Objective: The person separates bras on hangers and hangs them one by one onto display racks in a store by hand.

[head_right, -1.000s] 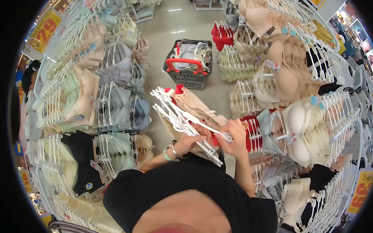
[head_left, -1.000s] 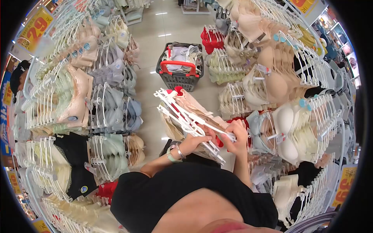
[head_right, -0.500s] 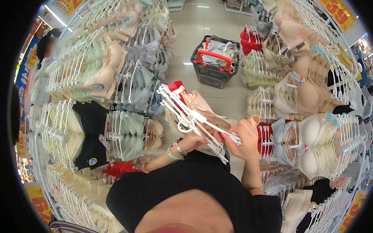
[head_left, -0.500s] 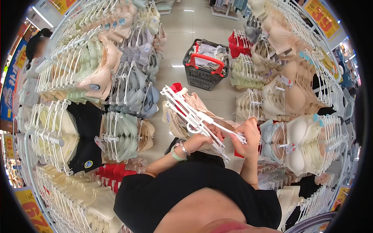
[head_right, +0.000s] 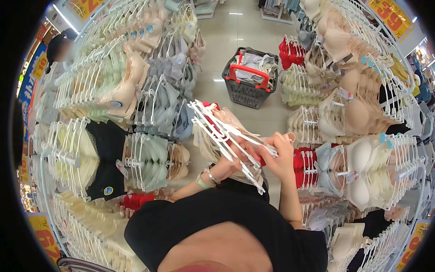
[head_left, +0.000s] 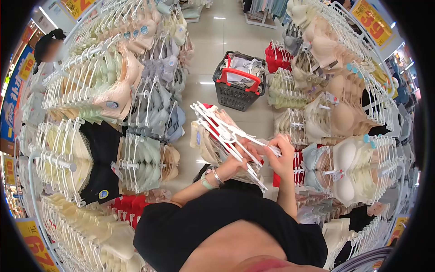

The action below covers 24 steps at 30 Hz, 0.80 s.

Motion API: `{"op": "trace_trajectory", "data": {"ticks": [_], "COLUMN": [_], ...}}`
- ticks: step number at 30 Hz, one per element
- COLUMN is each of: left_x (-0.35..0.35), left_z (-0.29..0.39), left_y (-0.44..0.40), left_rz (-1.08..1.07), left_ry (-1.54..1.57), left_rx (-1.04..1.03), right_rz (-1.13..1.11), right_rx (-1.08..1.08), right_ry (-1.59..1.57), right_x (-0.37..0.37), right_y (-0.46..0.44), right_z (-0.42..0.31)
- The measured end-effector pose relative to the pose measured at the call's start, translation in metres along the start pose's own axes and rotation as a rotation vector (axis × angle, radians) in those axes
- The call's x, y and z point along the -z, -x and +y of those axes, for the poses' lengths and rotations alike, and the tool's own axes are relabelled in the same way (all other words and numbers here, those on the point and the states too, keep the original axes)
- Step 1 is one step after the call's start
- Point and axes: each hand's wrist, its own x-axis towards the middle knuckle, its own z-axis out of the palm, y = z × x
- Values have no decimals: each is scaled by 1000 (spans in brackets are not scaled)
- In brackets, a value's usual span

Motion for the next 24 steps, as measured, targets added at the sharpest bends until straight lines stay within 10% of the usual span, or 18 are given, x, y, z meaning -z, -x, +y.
{"op": "trace_trajectory", "data": {"ticks": [24], "left_x": [-21], "left_z": [5], "left_y": [-10], "left_rz": [152], "left_ry": [-269], "left_rx": [-206], "right_rz": [-52], "right_rx": [94], "right_ry": [-109], "right_x": [31], "right_y": [-11], "right_z": [-31]}}
